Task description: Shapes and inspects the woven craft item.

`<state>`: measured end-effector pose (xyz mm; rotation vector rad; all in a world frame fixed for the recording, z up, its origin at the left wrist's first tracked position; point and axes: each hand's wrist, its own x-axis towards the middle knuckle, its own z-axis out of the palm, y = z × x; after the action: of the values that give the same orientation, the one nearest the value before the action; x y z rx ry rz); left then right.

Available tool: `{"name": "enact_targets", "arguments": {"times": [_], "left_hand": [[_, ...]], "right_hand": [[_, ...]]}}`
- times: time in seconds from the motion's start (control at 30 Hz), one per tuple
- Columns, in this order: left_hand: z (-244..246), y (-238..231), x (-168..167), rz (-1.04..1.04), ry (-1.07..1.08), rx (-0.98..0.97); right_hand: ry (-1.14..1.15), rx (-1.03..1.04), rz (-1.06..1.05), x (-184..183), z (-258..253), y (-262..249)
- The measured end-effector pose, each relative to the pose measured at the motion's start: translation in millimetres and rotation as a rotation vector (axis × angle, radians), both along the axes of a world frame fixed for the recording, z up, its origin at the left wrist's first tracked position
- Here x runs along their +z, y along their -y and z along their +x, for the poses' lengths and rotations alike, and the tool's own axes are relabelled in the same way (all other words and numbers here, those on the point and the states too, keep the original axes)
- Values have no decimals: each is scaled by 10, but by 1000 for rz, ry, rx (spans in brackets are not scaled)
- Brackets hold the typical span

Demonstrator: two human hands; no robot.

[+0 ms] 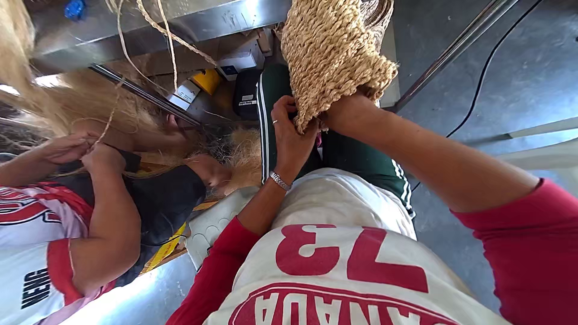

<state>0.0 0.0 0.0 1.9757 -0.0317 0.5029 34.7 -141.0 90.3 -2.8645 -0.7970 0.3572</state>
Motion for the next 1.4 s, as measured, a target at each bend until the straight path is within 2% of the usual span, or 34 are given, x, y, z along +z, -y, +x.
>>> {"name": "enact_targets", "arguments": {"times": [0.13,0.43,0.73,0.93,1.07,1.23,1.4], "left_hand": [[63,80,-98,-113,108,-31],[254,-40,-78,-74,142,-46],[312,-93,-23,-106,71,-113],[180,-117,129,21,-43,-68],[167,-162,126,20,-67,-73],[195,-206,149,20,-84,-97],[203,-208,134,-25,-105,-105]], "right_hand": [[7,2,3,-32,9,-19],[157,36,124,-170,-60,-124],[314,100,150,-321,-97,-100],[124,29,124,-163,-23,-21],[24,-35,128,-89,2,-78],[-20,-39,82,-13,-9,-94],[-4,-51,170,-139,71,-113]]}}
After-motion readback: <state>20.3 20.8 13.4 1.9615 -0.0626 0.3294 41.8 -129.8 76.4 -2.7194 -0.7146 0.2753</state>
